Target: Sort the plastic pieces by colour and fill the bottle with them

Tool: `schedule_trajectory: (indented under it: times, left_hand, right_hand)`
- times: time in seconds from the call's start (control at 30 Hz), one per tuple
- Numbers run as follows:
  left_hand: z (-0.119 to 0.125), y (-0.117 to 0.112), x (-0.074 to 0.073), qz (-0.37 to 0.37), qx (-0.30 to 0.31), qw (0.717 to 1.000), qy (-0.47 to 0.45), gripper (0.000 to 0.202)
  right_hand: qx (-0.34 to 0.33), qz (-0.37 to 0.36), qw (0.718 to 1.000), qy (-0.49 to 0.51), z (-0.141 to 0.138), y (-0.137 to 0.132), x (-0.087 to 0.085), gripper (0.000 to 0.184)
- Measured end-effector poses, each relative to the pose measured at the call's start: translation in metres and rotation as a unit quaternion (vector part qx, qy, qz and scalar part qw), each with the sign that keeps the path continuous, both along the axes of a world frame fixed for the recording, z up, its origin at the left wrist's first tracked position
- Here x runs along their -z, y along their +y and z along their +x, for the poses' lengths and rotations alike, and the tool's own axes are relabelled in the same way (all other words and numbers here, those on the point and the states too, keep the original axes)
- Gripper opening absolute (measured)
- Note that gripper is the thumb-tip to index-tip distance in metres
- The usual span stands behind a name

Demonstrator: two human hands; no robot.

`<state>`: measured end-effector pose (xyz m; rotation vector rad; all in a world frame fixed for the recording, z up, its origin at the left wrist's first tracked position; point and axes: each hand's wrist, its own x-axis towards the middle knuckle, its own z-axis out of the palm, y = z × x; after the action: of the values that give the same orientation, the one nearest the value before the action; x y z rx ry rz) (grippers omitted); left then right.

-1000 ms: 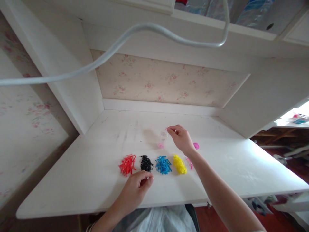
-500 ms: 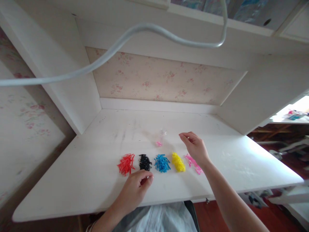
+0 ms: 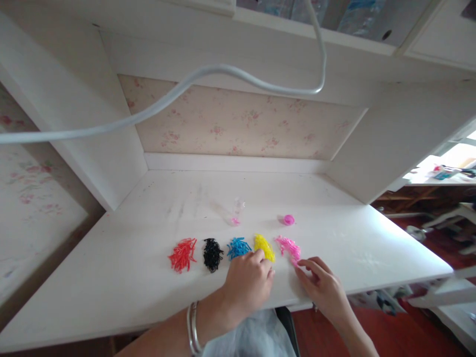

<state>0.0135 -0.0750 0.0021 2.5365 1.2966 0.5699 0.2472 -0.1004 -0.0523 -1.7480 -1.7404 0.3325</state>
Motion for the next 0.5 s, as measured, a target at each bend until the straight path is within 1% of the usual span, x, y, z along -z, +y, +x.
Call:
schedule_trajectory:
  times: [0.1, 0.2, 0.33, 0.5]
  left_hand:
    - [0.024, 0.013, 0.0, 0.039, 0.016, 0.999, 0.03, 0.017]
    - [0.041, 0.026, 0.003, 0.066, 0.026, 0.996, 0.046, 0.016]
    - [0.056, 0.038, 0.008, 0.074, 0.033, 0.995, 0.06, 0.015]
    - [0.067, 0.043, 0.014, 0.064, 0.032, 0.995, 0.071, 0.017]
  right_hand:
    - [0.002, 0.005, 1.0, -0.001, 0.0, -0.002, 0.007, 0.027]
    - [0.008, 0.018, 1.0, 0.003, 0.001, 0.0, 0.011, 0.029]
    - [0.008, 0.021, 1.0, -0.004, 0.002, 0.002, 0.012, 0.03]
    - [0.028, 0.037, 0.999, -0.005, 0.003, 0.004, 0.012, 0.03]
